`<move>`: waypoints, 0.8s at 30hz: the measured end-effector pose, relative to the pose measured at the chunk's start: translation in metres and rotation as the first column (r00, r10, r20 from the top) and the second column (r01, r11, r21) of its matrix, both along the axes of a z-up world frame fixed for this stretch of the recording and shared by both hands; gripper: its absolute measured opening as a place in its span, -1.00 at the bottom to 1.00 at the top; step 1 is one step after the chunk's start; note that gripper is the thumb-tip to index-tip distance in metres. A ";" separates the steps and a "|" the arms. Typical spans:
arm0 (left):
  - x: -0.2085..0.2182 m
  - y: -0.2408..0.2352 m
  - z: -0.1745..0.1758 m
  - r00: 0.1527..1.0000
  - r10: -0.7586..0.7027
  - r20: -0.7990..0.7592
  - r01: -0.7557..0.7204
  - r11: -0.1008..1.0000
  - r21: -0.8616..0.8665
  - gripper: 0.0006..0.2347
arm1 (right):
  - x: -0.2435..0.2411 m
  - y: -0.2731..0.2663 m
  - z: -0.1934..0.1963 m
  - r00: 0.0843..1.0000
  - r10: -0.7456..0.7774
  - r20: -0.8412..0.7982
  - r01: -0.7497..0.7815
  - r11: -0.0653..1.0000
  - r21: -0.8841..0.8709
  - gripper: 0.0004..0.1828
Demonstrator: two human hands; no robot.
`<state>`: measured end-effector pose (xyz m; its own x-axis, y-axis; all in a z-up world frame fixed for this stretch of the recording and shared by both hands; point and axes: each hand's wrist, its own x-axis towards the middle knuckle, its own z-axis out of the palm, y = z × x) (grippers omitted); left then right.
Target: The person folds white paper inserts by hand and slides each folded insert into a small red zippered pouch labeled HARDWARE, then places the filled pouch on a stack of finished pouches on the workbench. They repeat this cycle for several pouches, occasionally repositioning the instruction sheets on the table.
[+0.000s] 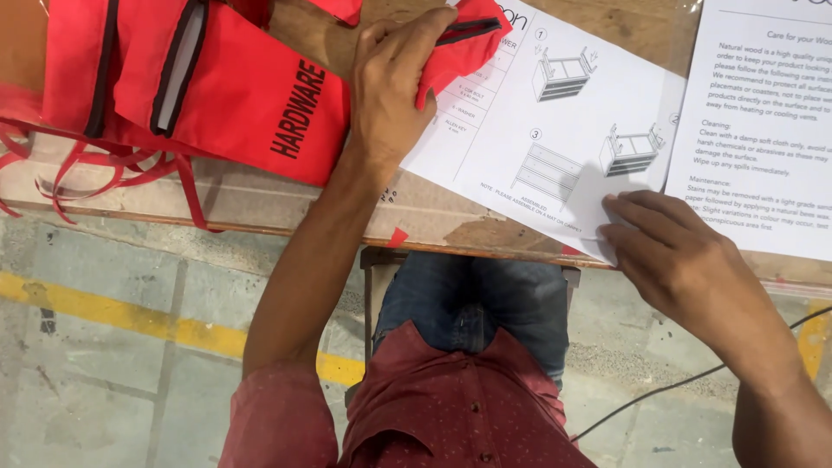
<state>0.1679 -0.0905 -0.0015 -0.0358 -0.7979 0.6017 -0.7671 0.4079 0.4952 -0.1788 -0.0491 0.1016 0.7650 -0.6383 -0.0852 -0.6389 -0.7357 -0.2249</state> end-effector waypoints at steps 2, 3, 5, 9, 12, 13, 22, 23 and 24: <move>0.000 0.000 0.001 1.000 0.019 -0.016 -0.020 0.999 -0.029 -0.46 | -0.008 0.001 -0.006 0.998 -0.028 0.056 0.027 0.999 0.028 -0.66; 0.000 0.002 0.003 1.000 0.016 -0.019 -0.017 0.999 -0.032 -0.46 | -0.011 0.002 -0.013 0.998 -0.031 0.054 0.030 0.999 0.025 -0.66; 0.000 0.004 0.007 0.998 0.052 -0.033 -0.055 0.996 -0.077 -0.47 | -0.018 0.002 -0.026 0.978 -0.166 0.123 0.159 0.985 0.064 -0.75; 0.001 0.004 0.004 0.994 0.081 -0.078 -0.089 0.991 -0.102 -0.46 | -0.017 -0.011 -0.030 0.965 -0.017 0.261 0.122 0.912 -0.392 -0.76; 0.006 0.005 0.004 0.986 0.099 -0.132 -0.112 0.989 -0.093 -0.45 | -0.011 -0.019 -0.025 0.968 0.009 0.250 0.130 0.837 -0.532 -0.60; 0.007 0.005 0.004 0.981 0.087 -0.172 -0.102 0.992 -0.080 -0.45 | -0.009 -0.022 -0.023 0.964 0.134 0.228 0.038 0.784 -0.620 -0.65; 0.008 0.001 0.007 0.969 -0.036 -0.243 0.019 0.997 -0.074 -0.50 | 0.038 -0.021 0.054 0.913 0.364 0.186 -0.121 0.676 -0.727 -0.69; 0.008 -0.001 0.004 0.973 -0.076 -0.218 0.060 0.995 -0.082 -0.51 | 0.042 -0.021 0.064 0.910 0.374 0.181 -0.130 0.669 -0.732 -0.69; 0.008 0.000 0.004 0.973 -0.075 -0.219 0.057 0.994 -0.089 -0.51 | 0.053 0.005 0.078 0.906 0.384 0.176 -0.138 0.662 -0.736 -0.70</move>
<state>0.1756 -0.0903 0.0028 0.0549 -0.7459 0.6638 -0.6118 0.5003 0.6127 -0.1263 -0.0443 0.1800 0.8155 -0.1835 0.5488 -0.3875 -0.8775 0.2824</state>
